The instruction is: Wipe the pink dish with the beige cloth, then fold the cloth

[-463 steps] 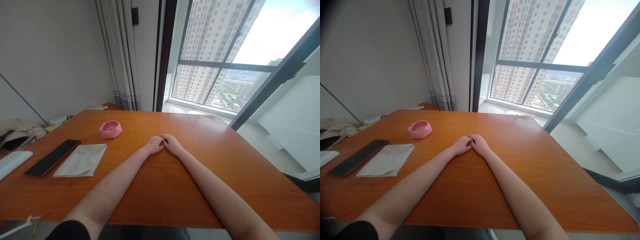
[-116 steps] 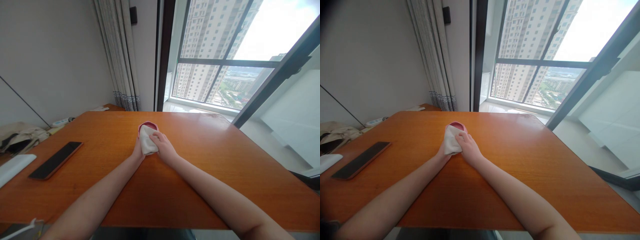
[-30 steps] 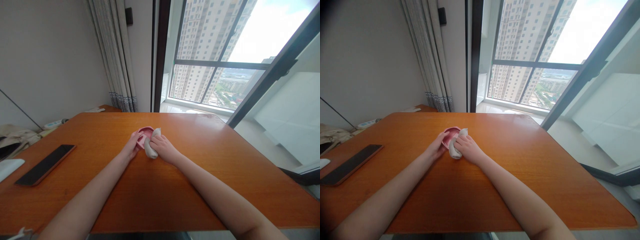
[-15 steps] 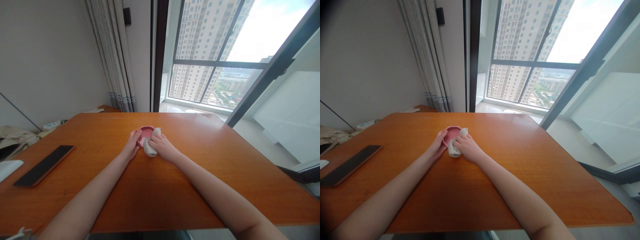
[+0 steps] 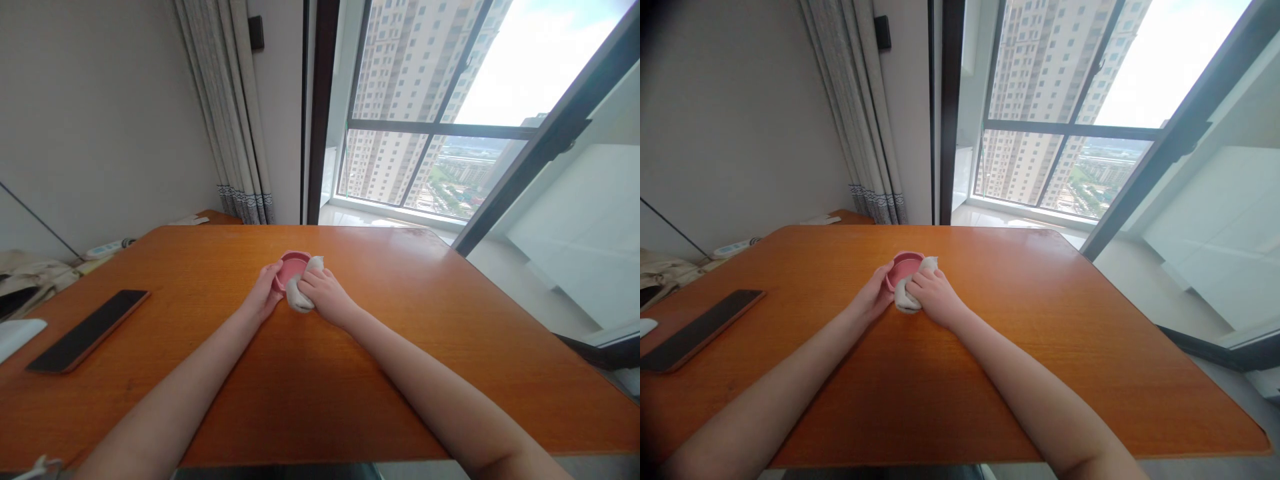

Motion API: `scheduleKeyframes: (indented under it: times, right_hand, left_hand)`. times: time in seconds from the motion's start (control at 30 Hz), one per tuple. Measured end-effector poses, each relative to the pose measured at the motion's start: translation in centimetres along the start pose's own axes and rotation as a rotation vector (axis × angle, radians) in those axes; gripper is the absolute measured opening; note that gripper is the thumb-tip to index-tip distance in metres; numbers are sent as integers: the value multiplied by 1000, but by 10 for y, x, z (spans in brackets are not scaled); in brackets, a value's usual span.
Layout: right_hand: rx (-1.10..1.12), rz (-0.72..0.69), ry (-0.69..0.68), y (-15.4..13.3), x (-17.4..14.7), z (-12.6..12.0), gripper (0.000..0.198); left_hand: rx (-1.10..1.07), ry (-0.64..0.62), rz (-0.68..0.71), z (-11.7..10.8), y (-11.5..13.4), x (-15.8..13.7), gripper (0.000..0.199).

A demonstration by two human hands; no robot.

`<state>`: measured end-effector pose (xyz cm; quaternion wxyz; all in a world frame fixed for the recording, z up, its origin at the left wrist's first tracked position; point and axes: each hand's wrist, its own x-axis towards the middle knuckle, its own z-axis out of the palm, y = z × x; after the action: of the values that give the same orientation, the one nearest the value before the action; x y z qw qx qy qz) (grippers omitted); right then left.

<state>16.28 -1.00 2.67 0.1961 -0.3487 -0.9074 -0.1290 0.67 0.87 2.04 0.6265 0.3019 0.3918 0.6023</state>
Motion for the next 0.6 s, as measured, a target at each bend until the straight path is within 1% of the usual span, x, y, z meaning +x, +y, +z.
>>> scheduleKeyframes:
  times: [0.07, 0.13, 0.2, 0.27, 0.37, 0.4, 0.43, 0.5, 0.57, 0.6]
  right_hand:
    - [0, -109, -26, 11, -1, -2, 14]
    - [-14, -132, -29, 11, -1, -3, 15]
    - [-25, -100, -16, 2, 0, -2, 14]
    - [-32, -22, 13, -14, 2, -1, 13]
    - [-54, 126, 76, -31, 4, 0, 11]
    - [-63, 150, 89, -33, 4, -1, 10]
    - [-69, 142, 93, -31, 4, -3, 11]
    - [-62, 21, 71, -23, 3, -8, 13]
    - [-41, -134, 33, -12, 2, -13, 15]
    - [-30, -190, 14, -7, 1, -15, 16]
  left_hand:
    - [35, -12, -44, -5, 5, 5, 37]
    - [59, 0, -24, -8, 5, 9, 35]
    - [51, 29, 33, -9, 0, 10, 29]
    - [30, 70, 75, -7, -8, 8, 23]
    - [10, 75, 61, -3, -15, 2, 22]
    - [5, 60, 52, -2, -15, 1, 22]
    - [0, 38, 45, -2, -13, 0, 22]
    - [-6, -38, 2, -4, -6, 1, 25]
    - [7, -130, -81, -9, 2, 6, 31]
    - [24, -166, -124, -12, 5, 10, 32]
